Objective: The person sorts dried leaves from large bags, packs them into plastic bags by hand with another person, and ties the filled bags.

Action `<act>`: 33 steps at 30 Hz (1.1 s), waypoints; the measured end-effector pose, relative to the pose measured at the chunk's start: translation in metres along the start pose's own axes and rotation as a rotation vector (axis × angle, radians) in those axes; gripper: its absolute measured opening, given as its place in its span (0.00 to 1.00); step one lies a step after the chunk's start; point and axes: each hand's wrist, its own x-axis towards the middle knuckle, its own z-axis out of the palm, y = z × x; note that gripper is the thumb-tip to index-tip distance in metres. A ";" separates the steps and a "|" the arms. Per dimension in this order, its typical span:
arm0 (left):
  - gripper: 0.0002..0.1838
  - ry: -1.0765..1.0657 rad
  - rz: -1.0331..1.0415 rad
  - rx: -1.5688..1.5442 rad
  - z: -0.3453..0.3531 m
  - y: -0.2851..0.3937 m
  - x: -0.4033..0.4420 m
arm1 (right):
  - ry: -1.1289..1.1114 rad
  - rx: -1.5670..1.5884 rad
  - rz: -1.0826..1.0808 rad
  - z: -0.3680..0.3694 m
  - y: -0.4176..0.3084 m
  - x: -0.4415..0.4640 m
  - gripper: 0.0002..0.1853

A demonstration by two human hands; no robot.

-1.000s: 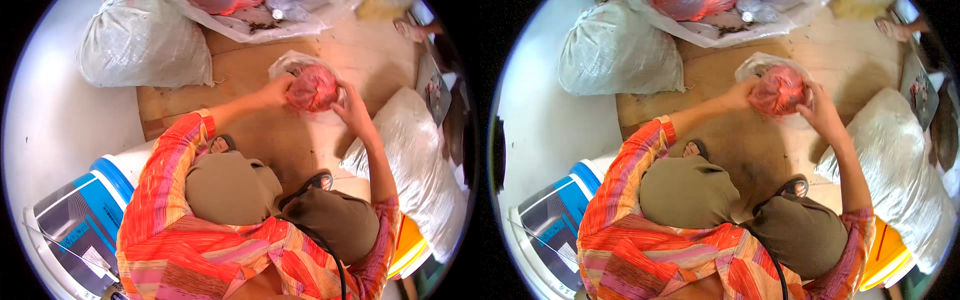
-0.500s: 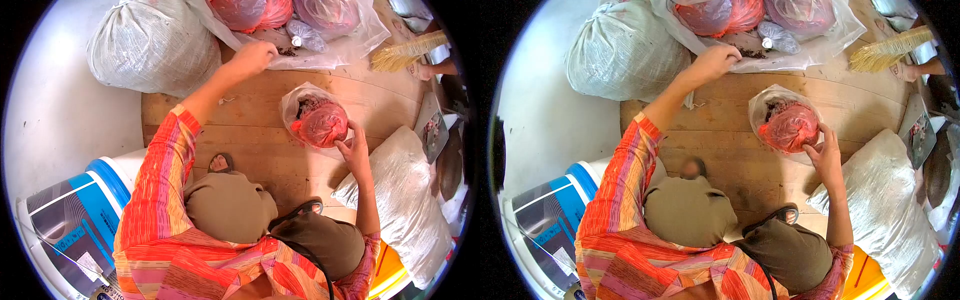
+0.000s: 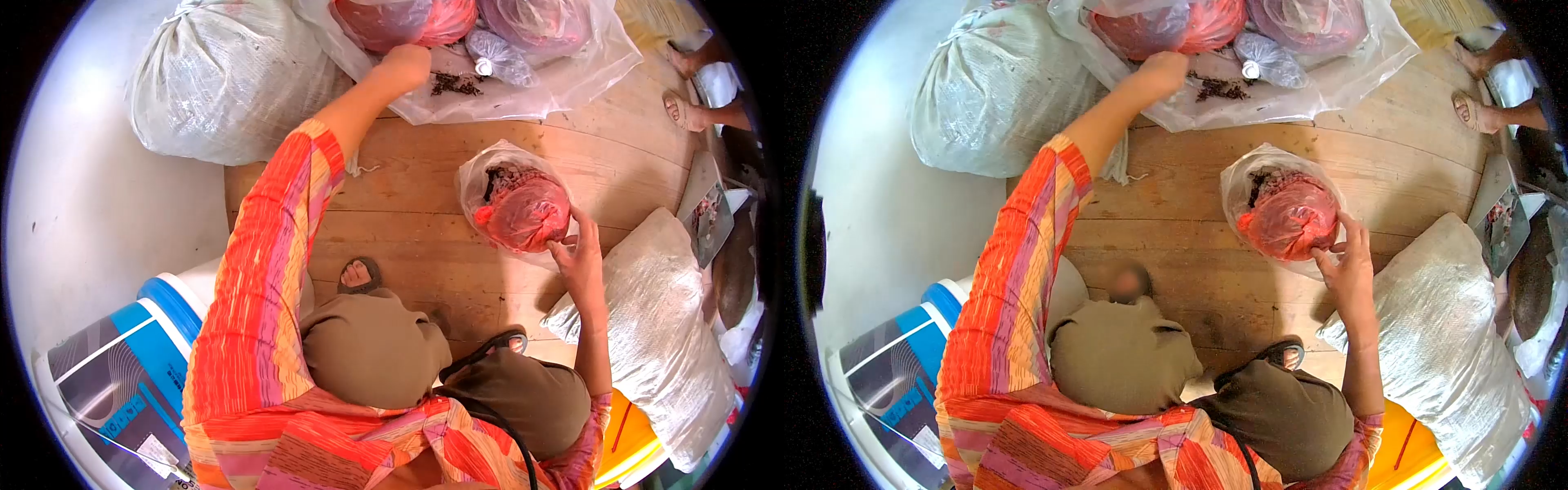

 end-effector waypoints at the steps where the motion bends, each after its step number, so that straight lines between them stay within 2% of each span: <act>1: 0.11 -0.107 -0.065 0.079 -0.003 0.000 0.003 | 0.004 0.008 -0.001 0.002 0.002 -0.001 0.35; 4: 0.13 -0.257 -0.047 0.208 0.000 -0.006 0.004 | 0.006 0.007 -0.003 0.004 0.003 -0.004 0.35; 11: 0.17 -0.292 -0.051 0.087 0.055 -0.001 0.030 | 0.038 0.004 -0.015 0.003 0.006 -0.005 0.35; 13: 0.21 -0.044 0.156 -0.175 0.104 -0.008 0.053 | 0.017 0.012 0.025 0.000 0.003 -0.005 0.34; 14: 0.21 -0.040 0.155 -0.179 0.100 0.000 0.055 | -0.001 0.021 0.069 -0.003 0.002 -0.005 0.33; 16: 0.20 -0.008 -0.071 -0.524 0.078 0.022 0.051 | 0.013 -0.026 0.007 -0.012 0.006 -0.006 0.33; 18: 0.18 -0.001 -0.106 -0.411 0.048 0.034 0.040 | 0.027 -0.069 -0.051 -0.027 0.006 -0.008 0.32; 20: 0.19 0.058 -0.281 -0.170 0.040 0.035 0.037 | -0.009 -0.328 -0.001 -0.051 -0.003 -0.006 0.31; 21: 0.19 0.064 -0.281 -0.173 0.042 0.029 0.039 | 0.042 -0.444 -0.038 -0.059 -0.008 0.000 0.25; 24: 0.21 0.003 -0.268 -0.122 0.067 0.020 0.045 | -0.010 -0.458 0.022 -0.068 -0.057 0.040 0.19; 26: 0.22 -0.166 -0.215 0.036 0.076 0.019 0.053 | 0.046 -0.372 -0.226 -0.051 -0.060 0.081 0.16; 27: 0.22 -0.163 -0.217 0.027 0.077 0.023 0.054 | 0.019 -0.302 -0.350 -0.038 -0.060 0.108 0.16; 28: 0.21 -0.134 -0.253 -0.207 0.079 0.031 0.053 | -0.009 -0.229 -0.472 -0.024 -0.058 0.137 0.16; 29: 0.20 -0.101 -0.288 -0.439 0.079 0.038 0.052 | 0.013 -0.310 -0.512 -0.006 -0.054 0.168 0.18; 30: 0.20 -0.098 -0.289 -0.444 0.079 0.043 0.049 | 0.035 -0.390 -0.551 0.013 -0.051 0.197 0.19; 32: 0.19 0.114 -0.122 -0.541 0.076 0.051 0.044 | 0.119 -0.486 -0.531 0.050 -0.046 0.240 0.27; 33: 0.20 0.116 -0.260 -0.595 0.068 0.055 0.042 | 0.120 -0.487 -0.529 0.063 -0.043 0.254 0.27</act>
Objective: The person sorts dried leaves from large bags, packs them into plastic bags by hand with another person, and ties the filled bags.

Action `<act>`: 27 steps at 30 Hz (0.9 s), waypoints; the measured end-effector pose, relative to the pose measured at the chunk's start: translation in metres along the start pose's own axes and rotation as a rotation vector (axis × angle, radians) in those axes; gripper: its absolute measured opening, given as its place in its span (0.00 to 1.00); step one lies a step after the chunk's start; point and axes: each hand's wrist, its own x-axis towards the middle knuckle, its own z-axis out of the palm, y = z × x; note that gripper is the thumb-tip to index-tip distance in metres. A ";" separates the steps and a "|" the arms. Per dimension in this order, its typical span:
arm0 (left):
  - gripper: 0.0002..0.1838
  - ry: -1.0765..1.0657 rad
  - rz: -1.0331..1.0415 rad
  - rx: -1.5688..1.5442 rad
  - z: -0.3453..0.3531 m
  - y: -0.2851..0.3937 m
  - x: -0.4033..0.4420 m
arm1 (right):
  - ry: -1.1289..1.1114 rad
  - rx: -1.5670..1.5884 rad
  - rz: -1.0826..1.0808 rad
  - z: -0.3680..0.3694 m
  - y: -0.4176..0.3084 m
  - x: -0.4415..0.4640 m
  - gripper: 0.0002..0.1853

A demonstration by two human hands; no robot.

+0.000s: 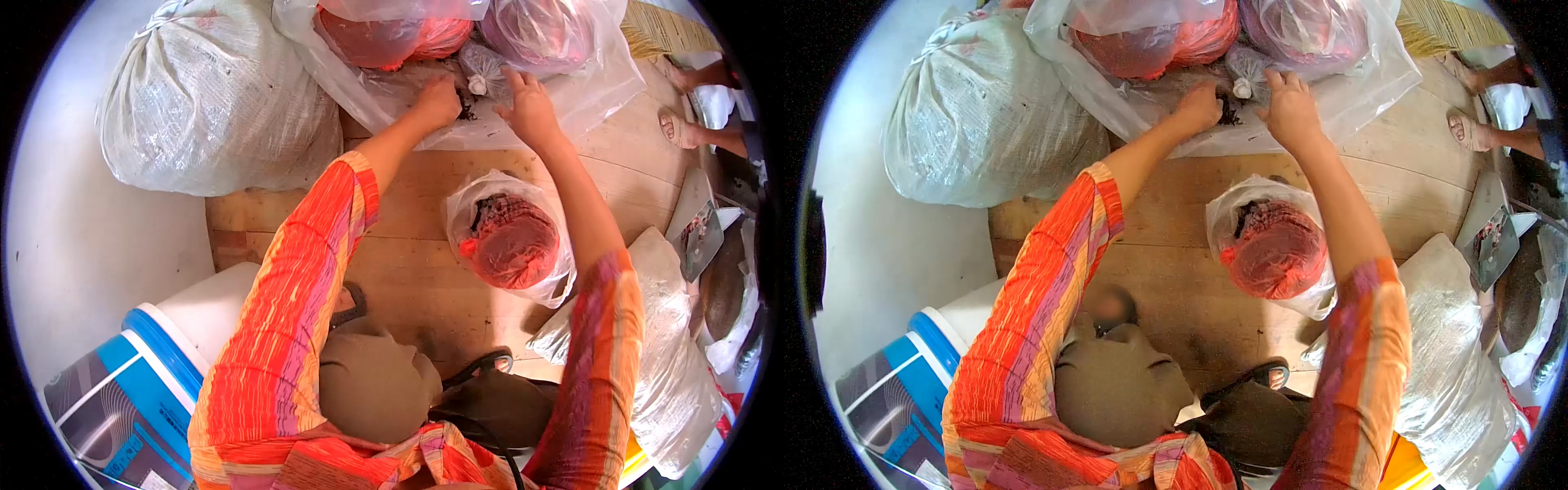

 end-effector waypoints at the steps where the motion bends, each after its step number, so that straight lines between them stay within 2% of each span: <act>1: 0.20 -0.004 -0.001 0.002 0.007 -0.010 0.009 | 0.013 -0.103 0.091 0.014 0.001 0.008 0.30; 2: 0.21 0.106 0.011 -0.028 0.015 -0.022 0.017 | 0.021 -0.205 0.186 0.027 0.003 0.012 0.33; 3: 0.22 0.217 0.023 -0.059 0.014 -0.024 0.018 | 0.015 -0.204 0.193 0.035 0.007 0.014 0.33; 5: 0.23 0.210 0.073 0.009 0.012 -0.030 0.017 | -0.129 -0.182 0.405 0.045 0.019 0.015 0.34; 9: 0.25 0.174 0.248 0.177 0.008 -0.035 0.021 | -0.038 0.032 0.335 0.041 0.056 0.005 0.31; 11: 0.26 0.252 0.256 0.181 0.013 -0.036 0.025 | 0.095 0.175 0.287 0.016 0.058 0.000 0.31; 12: 0.27 0.330 0.267 0.185 0.018 -0.037 0.027 | 0.062 0.178 0.322 0.003 0.058 -0.002 0.28; 13: 0.27 0.323 0.268 0.184 0.023 -0.039 0.032 | 0.058 0.178 0.328 -0.002 0.065 -0.009 0.28; 15: 0.30 0.368 0.218 0.205 0.030 -0.043 0.042 | 0.157 0.229 0.207 -0.013 0.087 -0.023 0.27; 17: 0.31 0.389 0.210 0.184 0.038 -0.041 0.045 | 0.148 0.350 0.256 -0.025 0.100 -0.040 0.26; 18: 0.33 0.413 0.198 0.161 0.038 -0.037 0.045 | 0.138 0.452 0.396 -0.031 0.104 -0.047 0.24; 19: 0.33 0.413 0.203 0.163 0.037 -0.033 0.048 | 0.128 0.553 0.537 -0.034 0.109 -0.053 0.23; 21: 0.36 0.301 0.154 0.253 0.037 -0.024 0.051 | 0.151 0.609 0.609 -0.030 0.116 -0.059 0.20; 23: 0.36 0.303 0.168 0.218 0.040 -0.026 0.059 | 0.295 0.778 0.779 -0.015 0.121 -0.052 0.18; 25: 0.37 0.316 0.185 0.192 0.036 -0.020 0.058 | 0.341 0.863 0.746 -0.005 0.116 -0.042 0.18; 27: 0.37 0.272 0.176 0.028 0.032 -0.009 0.046 | 0.305 0.746 0.722 0.006 0.116 -0.034 0.19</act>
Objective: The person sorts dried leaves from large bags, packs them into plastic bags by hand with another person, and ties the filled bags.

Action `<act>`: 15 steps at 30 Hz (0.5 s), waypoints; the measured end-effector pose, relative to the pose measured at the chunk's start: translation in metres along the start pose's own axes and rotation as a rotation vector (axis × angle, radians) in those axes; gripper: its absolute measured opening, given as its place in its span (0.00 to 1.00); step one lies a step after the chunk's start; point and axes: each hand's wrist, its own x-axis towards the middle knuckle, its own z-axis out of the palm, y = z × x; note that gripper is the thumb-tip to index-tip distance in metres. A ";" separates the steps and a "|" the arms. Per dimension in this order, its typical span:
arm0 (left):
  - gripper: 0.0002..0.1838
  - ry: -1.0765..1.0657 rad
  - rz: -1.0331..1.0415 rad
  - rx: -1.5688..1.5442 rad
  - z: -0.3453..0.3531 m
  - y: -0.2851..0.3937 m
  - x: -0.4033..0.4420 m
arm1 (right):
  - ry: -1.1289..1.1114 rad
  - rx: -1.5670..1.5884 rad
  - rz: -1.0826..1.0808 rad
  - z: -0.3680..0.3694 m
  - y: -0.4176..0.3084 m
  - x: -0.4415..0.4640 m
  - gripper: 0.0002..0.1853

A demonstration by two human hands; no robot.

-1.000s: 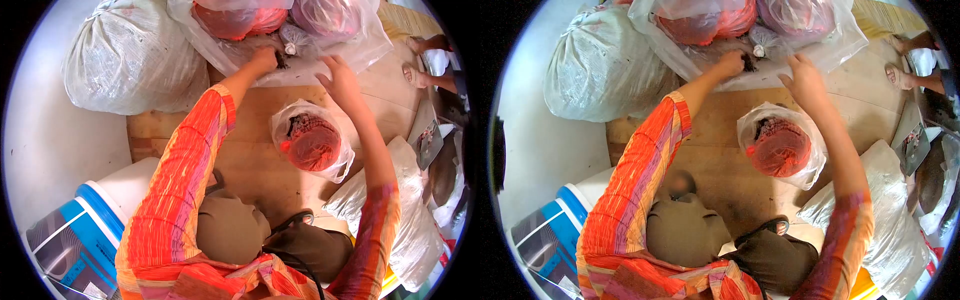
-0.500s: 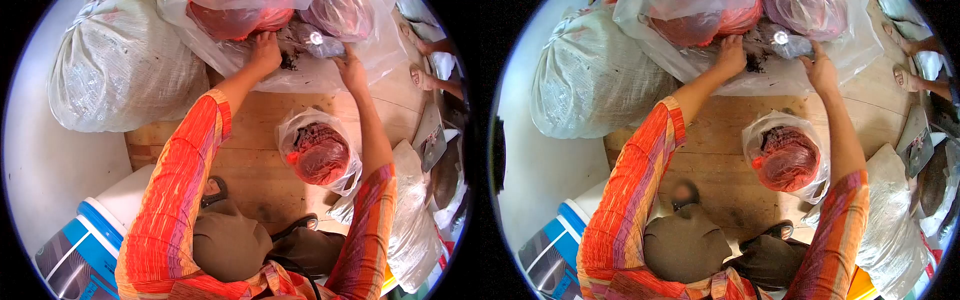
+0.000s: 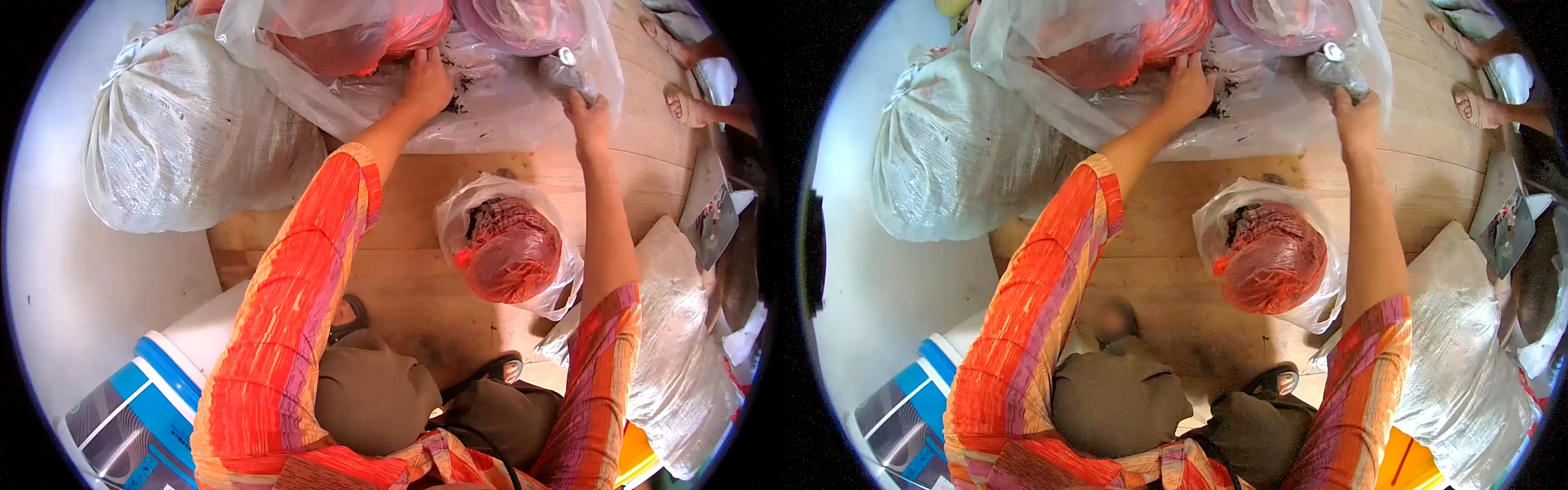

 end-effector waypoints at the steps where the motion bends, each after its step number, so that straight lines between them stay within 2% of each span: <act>1: 0.37 -0.004 0.007 0.004 0.006 -0.004 0.003 | -0.041 -0.126 0.009 0.004 0.006 0.002 0.23; 2: 0.37 0.060 0.028 0.056 0.015 -0.011 0.007 | -0.034 -0.122 0.014 0.007 0.014 -0.002 0.23; 4: 0.37 0.129 0.053 0.102 0.022 -0.011 0.012 | 0.214 -0.497 -0.265 0.015 0.009 -0.016 0.32; 5: 0.35 0.136 0.065 0.113 0.021 -0.007 0.015 | 0.163 -0.581 -0.224 0.011 -0.001 -0.033 0.36; 6: 0.34 0.139 0.069 0.127 0.021 -0.005 0.014 | 0.160 -0.582 -0.228 0.008 -0.017 -0.047 0.36; 8: 0.31 0.161 0.037 0.156 0.026 -0.004 0.017 | 0.069 -0.895 -0.546 0.003 -0.036 -0.070 0.33; 10: 0.29 0.192 0.010 0.182 0.025 -0.004 0.020 | -0.022 -0.857 -0.614 0.004 -0.038 -0.079 0.30; 12: 0.22 -0.053 0.063 0.048 0.017 -0.010 0.020 | -0.338 -0.731 -0.815 0.010 -0.030 -0.085 0.28; 13: 0.22 -0.057 0.069 0.051 0.014 -0.010 0.017 | -0.332 -0.729 -0.811 0.014 -0.029 -0.088 0.28; 15: 0.18 -0.110 0.199 0.016 0.008 -0.010 0.000 | -0.510 -0.707 -0.802 0.028 -0.031 -0.096 0.25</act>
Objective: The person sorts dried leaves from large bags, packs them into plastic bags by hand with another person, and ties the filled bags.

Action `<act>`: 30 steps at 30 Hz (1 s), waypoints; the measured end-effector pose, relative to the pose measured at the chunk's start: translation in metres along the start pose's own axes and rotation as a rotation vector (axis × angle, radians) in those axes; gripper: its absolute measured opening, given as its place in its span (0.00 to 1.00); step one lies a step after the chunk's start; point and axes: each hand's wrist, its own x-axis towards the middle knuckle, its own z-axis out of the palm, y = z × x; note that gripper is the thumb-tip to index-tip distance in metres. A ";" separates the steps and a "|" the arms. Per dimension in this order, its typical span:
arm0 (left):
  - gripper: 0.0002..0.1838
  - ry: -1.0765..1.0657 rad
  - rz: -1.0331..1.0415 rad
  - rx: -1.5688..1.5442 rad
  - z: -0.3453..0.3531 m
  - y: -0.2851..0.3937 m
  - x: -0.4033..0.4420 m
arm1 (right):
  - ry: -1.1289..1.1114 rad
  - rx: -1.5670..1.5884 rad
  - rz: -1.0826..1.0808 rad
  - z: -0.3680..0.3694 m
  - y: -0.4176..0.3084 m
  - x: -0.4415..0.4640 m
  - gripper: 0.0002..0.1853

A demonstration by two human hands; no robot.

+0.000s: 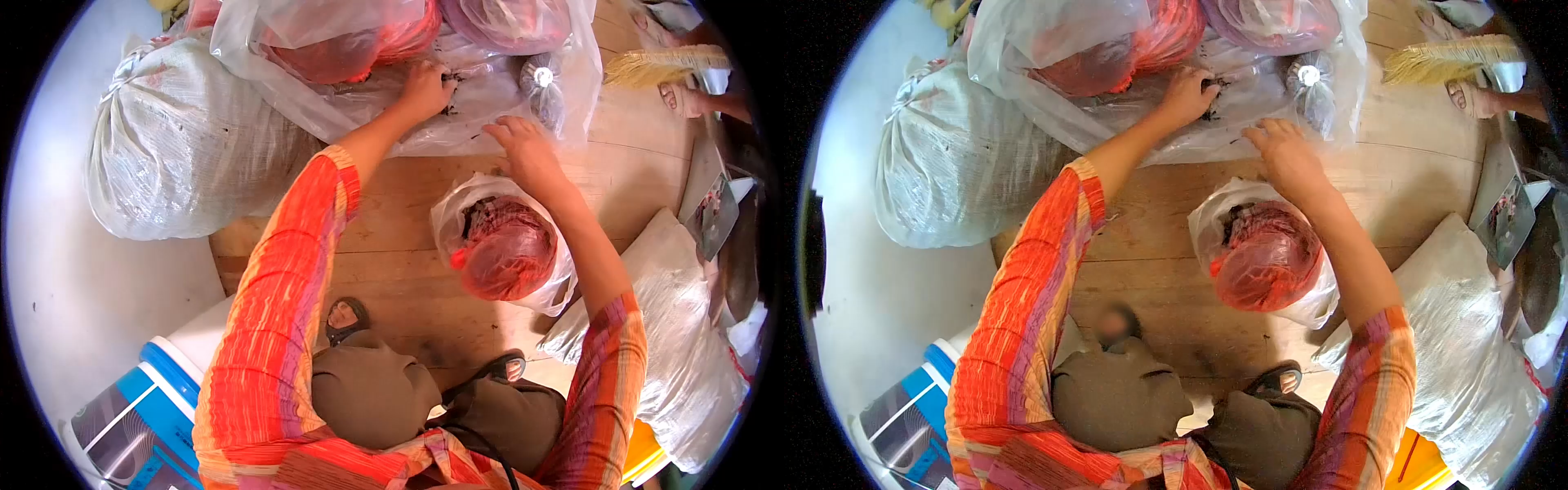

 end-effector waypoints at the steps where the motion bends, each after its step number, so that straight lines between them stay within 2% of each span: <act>1: 0.18 -0.003 0.001 0.003 -0.012 0.011 -0.010 | 0.002 0.004 0.002 0.004 -0.004 0.004 0.25; 3: 0.19 -0.244 -0.021 -0.223 -0.033 0.030 -0.027 | -0.026 -0.036 -0.041 0.011 -0.008 0.013 0.30; 4: 0.19 -0.247 -0.024 -0.219 -0.035 0.030 -0.033 | -0.026 -0.030 -0.042 0.016 -0.007 0.018 0.30; 6: 0.21 -0.076 -0.007 -0.191 -0.036 0.029 -0.041 | -0.101 -0.204 -0.027 0.021 -0.005 0.025 0.27; 7: 0.21 -0.076 -0.012 -0.190 -0.040 0.026 -0.041 | -0.104 -0.201 -0.029 0.020 -0.005 0.024 0.27; 9: 0.24 -0.149 -0.227 0.050 -0.051 0.011 -0.038 | -0.094 -0.169 -0.072 0.014 -0.003 0.021 0.18; 10: 0.27 -0.243 -0.243 0.128 -0.053 0.001 -0.036 | -0.095 -0.168 -0.075 0.012 -0.004 0.020 0.18; 12: 0.27 -0.320 -0.277 0.127 -0.053 -0.002 -0.033 | -0.160 -0.113 -0.090 0.007 -0.006 0.016 0.15; 14: 0.26 -0.399 -0.303 0.126 -0.050 0.003 -0.032 | -0.163 -0.123 -0.106 0.015 -0.002 0.017 0.17; 16: 0.27 -0.385 -0.236 -0.226 -0.038 0.012 -0.036 | -0.167 -0.127 -0.120 0.019 0.004 0.020 0.19; 17: 0.27 -0.389 -0.239 -0.227 -0.033 0.014 -0.038 | -0.181 -0.114 -0.092 0.020 0.007 0.019 0.17; 19: 0.25 -0.245 -0.069 -0.104 -0.036 0.028 -0.041 | -0.201 -0.104 -0.063 0.016 0.007 0.018 0.16; 20: 0.23 -0.143 -0.071 -0.240 -0.034 0.025 -0.040 | -0.216 -0.138 -0.084 0.013 0.009 0.019 0.16; 21: 0.23 -0.142 -0.070 -0.241 -0.037 0.020 -0.034 | -0.229 -0.173 -0.105 0.010 0.008 0.020 0.15; 23: 0.19 0.042 -0.158 -0.218 -0.049 0.007 -0.026 | -0.249 -0.184 -0.113 0.009 0.007 0.019 0.14; 25: 0.18 -0.032 -0.238 -0.273 -0.076 0.008 -0.022 | -0.270 -0.200 -0.128 0.012 0.009 0.018 0.13; 27: 0.20 -0.334 -0.189 -0.122 -0.092 0.010 -0.021 | -0.188 -0.064 -0.008 0.020 0.007 0.017 0.11; 28: 0.20 -0.339 -0.192 -0.121 -0.089 0.011 -0.026 | -0.191 -0.059 -0.007 0.018 0.008 0.016 0.11; 30: 0.29 -0.501 -0.150 -0.024 -0.076 0.016 -0.039 | -0.154 -0.050 -0.119 0.013 0.007 0.016 0.10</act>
